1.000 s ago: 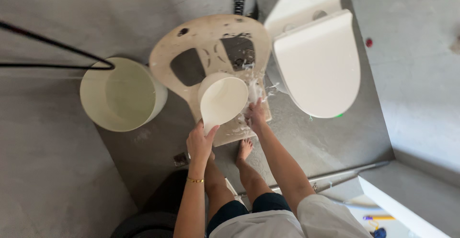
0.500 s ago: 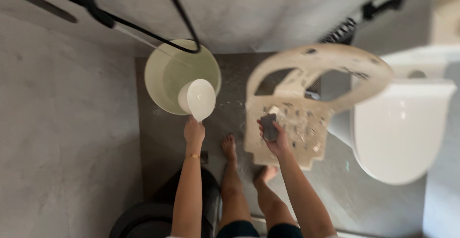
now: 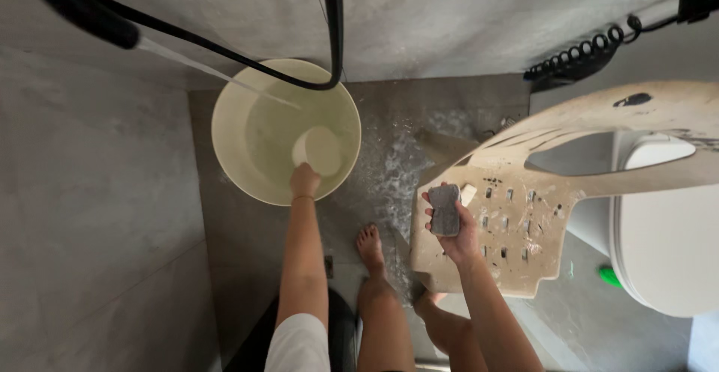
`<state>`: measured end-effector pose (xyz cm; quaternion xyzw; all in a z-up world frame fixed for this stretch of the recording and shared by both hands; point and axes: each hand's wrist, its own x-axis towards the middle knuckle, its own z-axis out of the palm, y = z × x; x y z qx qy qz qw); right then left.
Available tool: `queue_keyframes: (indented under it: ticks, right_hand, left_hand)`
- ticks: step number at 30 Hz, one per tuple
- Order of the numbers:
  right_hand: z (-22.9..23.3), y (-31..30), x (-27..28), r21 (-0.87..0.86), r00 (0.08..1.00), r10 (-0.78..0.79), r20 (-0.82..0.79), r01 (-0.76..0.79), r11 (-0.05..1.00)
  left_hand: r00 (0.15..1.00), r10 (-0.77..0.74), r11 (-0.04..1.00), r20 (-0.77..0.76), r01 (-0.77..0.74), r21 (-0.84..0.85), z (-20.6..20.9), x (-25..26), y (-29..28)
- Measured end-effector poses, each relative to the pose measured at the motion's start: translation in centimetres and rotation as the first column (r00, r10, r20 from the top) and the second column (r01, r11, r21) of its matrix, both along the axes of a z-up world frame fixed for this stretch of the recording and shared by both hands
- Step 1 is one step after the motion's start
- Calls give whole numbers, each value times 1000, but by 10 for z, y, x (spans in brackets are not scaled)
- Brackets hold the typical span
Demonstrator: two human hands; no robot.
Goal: The person scrubs a black circular lid with a soapy sponge, rinses it with a handheld shower head, and then scrubs the bathroom floor with the same sponge. The person uses a bucket of water and a handheld shower head to clean the lid and floor.
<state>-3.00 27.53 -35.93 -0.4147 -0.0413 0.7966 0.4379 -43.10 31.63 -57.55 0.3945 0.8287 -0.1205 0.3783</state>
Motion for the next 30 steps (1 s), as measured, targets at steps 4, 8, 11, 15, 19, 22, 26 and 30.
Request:
queue_keyframes:
  ticks: [4,8,11,15,19,22,26,30]
  right_hand:
    - [-21,-12,14,-83,998,-69,-13,67,994]
    - [-26,-26,25,-158,992,-124,-37,116,981]
    - [-18,-28,30,-178,990,-128,-62,115,977]
    - [5,-22,17,-206,987,-139,-83,120,971]
    - [15,-16,0,-117,973,-135,-186,114,987]
    - [4,-28,8,-121,915,-180,-362,145,982]
    - [-8,-39,18,-217,953,-247,-173,208,954]
    - [-23,-40,43,-494,940,-124,318,276,825]
  left_hand:
    - [991,-36,911,129,-20,411,25,-2,-27]
    - [910,63,712,410,-329,620,131,4,-58]
    - [956,9,740,292,-202,642,231,19,-61]
    - [968,-44,732,248,-138,667,347,57,-76]
    - [982,-134,785,136,22,619,408,111,-103]
    - [971,-228,754,77,126,645,422,165,-123]
    - [963,-251,708,98,114,697,430,211,-131]
    - [958,-203,746,201,19,665,417,219,-135]
